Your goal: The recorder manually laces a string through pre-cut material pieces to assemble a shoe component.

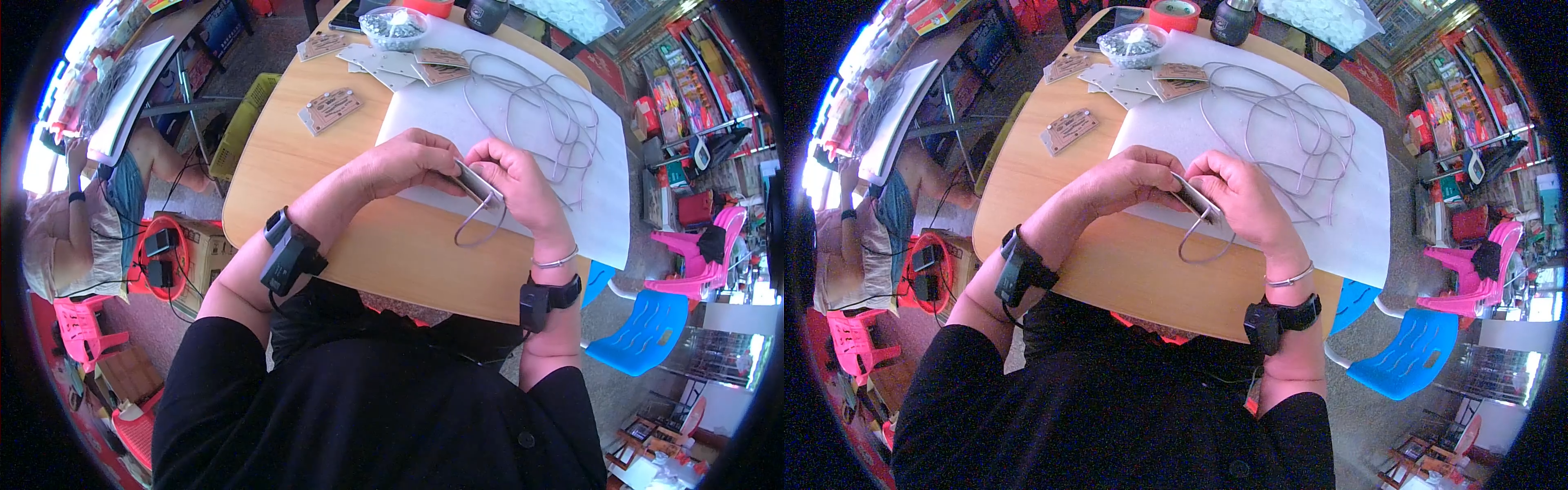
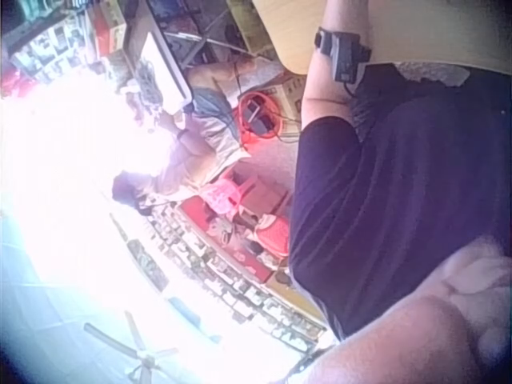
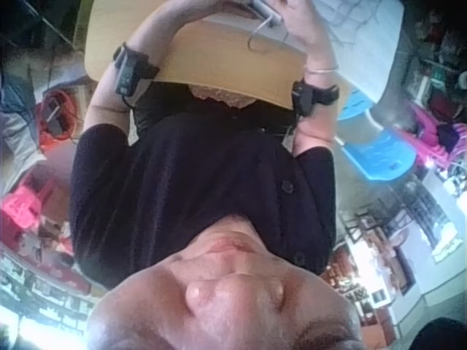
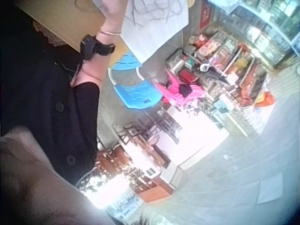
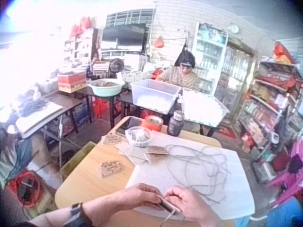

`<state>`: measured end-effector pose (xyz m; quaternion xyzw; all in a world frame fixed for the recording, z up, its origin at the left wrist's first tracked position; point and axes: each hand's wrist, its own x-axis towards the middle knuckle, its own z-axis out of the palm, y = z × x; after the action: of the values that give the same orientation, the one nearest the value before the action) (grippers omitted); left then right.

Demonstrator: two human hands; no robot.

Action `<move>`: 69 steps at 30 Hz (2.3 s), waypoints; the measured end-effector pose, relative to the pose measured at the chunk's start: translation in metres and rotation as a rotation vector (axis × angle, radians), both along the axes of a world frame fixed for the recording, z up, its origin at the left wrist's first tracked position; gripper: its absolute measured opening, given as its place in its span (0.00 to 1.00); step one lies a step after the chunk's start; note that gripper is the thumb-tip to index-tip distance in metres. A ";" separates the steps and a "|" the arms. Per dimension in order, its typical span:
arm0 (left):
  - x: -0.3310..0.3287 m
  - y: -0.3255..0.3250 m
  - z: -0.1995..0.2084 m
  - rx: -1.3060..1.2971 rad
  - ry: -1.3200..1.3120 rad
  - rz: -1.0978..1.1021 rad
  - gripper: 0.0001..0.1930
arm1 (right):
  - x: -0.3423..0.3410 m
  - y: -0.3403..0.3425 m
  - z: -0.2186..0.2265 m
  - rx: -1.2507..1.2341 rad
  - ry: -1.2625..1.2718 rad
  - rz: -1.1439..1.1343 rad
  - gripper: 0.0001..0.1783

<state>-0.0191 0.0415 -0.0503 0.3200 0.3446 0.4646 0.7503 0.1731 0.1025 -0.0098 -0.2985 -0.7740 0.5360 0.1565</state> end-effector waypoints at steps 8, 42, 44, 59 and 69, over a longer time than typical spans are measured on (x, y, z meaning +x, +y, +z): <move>0.000 -0.003 0.006 -0.024 0.030 0.006 0.10 | 0.004 0.005 0.004 -0.161 0.082 0.034 0.08; 0.001 -0.001 -0.005 -0.025 0.053 0.025 0.08 | 0.000 -0.006 0.006 -0.095 0.149 0.018 0.05; 0.001 -0.001 -0.004 -0.022 0.075 0.013 0.08 | -0.001 -0.006 0.003 -0.096 0.153 0.015 0.05; 0.000 -0.002 0.002 -0.011 0.117 0.019 0.10 | 0.003 0.002 0.000 -0.003 -0.080 -0.006 0.06; -0.003 -0.001 -0.003 -0.018 0.076 0.031 0.10 | 0.002 0.001 -0.003 -0.068 0.038 0.020 0.07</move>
<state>-0.0217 0.0408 -0.0532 0.3255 0.3817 0.4605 0.7323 0.1751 0.1036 -0.0129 -0.2858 -0.7551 0.5691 0.1557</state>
